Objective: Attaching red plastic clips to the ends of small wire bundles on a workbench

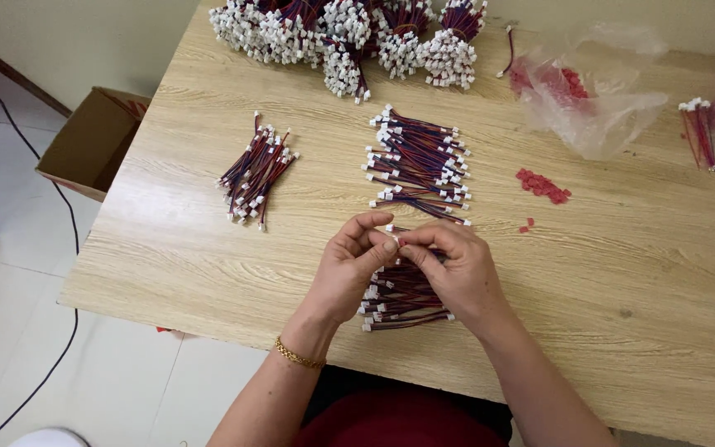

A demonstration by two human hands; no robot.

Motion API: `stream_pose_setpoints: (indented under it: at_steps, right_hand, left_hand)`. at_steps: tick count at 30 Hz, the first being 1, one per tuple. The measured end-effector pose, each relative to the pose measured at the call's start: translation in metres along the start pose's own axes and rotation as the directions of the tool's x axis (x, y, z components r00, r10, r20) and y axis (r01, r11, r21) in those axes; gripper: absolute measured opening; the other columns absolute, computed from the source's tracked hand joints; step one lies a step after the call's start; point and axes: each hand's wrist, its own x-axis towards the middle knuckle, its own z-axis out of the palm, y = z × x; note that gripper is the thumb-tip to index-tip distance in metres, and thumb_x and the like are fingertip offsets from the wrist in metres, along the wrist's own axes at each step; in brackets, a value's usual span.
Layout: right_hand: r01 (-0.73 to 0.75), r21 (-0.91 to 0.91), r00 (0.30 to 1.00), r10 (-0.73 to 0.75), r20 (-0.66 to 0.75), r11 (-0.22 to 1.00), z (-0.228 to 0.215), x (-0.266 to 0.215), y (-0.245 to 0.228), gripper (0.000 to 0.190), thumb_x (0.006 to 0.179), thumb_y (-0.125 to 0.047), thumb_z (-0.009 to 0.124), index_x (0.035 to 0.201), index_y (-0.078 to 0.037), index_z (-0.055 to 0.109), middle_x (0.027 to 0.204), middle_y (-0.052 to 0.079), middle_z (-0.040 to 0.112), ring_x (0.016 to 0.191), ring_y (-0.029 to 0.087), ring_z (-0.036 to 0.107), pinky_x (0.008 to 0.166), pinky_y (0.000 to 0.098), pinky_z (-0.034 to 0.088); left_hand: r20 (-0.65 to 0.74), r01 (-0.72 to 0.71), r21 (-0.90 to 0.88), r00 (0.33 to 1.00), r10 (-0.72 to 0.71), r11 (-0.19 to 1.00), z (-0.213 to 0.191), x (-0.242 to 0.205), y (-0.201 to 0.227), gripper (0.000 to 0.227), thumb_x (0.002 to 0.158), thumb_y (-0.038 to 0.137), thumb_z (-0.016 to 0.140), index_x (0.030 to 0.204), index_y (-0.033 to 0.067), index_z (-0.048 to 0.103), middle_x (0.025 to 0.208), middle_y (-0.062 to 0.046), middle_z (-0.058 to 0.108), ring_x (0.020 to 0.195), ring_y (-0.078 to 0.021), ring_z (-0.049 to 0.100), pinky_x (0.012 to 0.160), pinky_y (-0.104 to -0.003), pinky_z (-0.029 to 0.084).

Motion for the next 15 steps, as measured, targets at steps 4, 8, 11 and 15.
stream_pose_setpoints:
  at_steps: [4,8,11,15]
  right_hand:
    - [0.043,0.014,0.997,-0.042,-0.062,0.999,0.004,-0.002,-0.002,0.012,0.079,-0.007,0.078,0.09,-0.012,0.077,0.081,0.006,0.072,0.078,0.023,0.069,0.079,0.034,0.052]
    - [0.039,0.052,0.999,-0.038,-0.013,0.998,0.0,0.001,0.002,0.012,0.081,-0.007,0.076,0.091,-0.012,0.078,0.08,0.006,0.07,0.076,0.02,0.069,0.076,0.0325,0.053]
    - [-0.003,0.089,0.997,-0.004,0.083,0.996,-0.004,0.004,0.015,0.01,0.082,-0.006,0.075,0.092,-0.009,0.077,0.08,0.01,0.07,0.076,0.022,0.069,0.075,0.0349,0.053]
    - [-0.245,0.279,0.948,0.169,0.269,0.929,-0.014,0.003,0.015,0.011,0.08,-0.004,0.074,0.092,-0.003,0.075,0.076,0.005,0.071,0.076,0.01,0.059,0.074,0.0315,0.052]
  left_hand:
    - [-0.002,-0.007,-0.041,1.0,0.007,0.999,0.0,0.0,-0.004,0.035,0.086,-0.001,0.068,0.119,-0.0002,0.059,0.076,-0.009,0.067,0.074,-0.0155,0.069,0.065,-0.023,0.056]
    - [0.008,-0.02,-0.036,1.0,0.02,0.999,-0.002,0.002,-0.005,0.034,0.087,-0.001,0.068,0.12,0.0004,0.059,0.079,-0.01,0.068,0.08,-0.0178,0.07,0.069,-0.023,0.055]
    - [0.039,-0.013,0.008,0.999,0.012,1.0,-0.006,0.003,-0.005,0.036,0.086,-0.001,0.068,0.121,0.001,0.058,0.079,-0.009,0.066,0.082,-0.0166,0.068,0.07,-0.023,0.054]
    - [0.165,0.018,0.145,0.985,-0.042,0.989,-0.012,0.002,0.008,0.044,0.081,-0.004,0.072,0.122,0.0008,0.059,0.078,-0.01,0.066,0.077,-0.0154,0.066,0.069,-0.024,0.054]
